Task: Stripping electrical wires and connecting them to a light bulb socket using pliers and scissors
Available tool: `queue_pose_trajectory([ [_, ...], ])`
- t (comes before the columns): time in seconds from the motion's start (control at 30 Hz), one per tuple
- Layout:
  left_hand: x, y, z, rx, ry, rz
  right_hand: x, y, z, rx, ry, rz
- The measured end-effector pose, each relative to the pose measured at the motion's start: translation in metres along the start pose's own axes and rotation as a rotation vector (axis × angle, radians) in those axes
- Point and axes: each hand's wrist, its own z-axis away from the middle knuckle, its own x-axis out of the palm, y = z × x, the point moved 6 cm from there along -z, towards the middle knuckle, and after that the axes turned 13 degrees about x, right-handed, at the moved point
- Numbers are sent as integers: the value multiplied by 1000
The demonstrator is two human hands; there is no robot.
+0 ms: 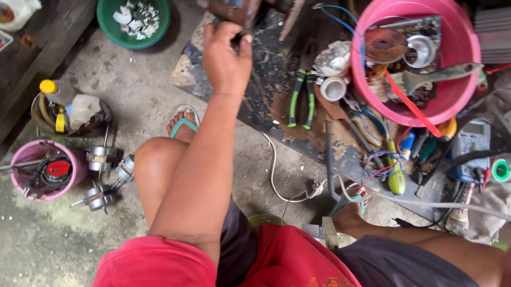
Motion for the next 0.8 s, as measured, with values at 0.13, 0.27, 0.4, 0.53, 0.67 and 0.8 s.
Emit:
queue_pose_trajectory([
  [0.13,2,4,-1,-85,-72,0,6,11,94,94,107,-182],
  [0.27,0,7,0,-2,16,87,32,7,138,-131,91,-346],
  [0.4,2,0,1,-6,2,70,46,26,149,-128,32,-348],
  [0.53,1,3,1,31,2,62,40,32,151,-150,53,-233],
  [0.67,4,0,1,39,-6,46,32,28,149,-131,75,-246],
  [0.8,3,0,0,27,-1,59,27,15,149,-227,89,-213],
])
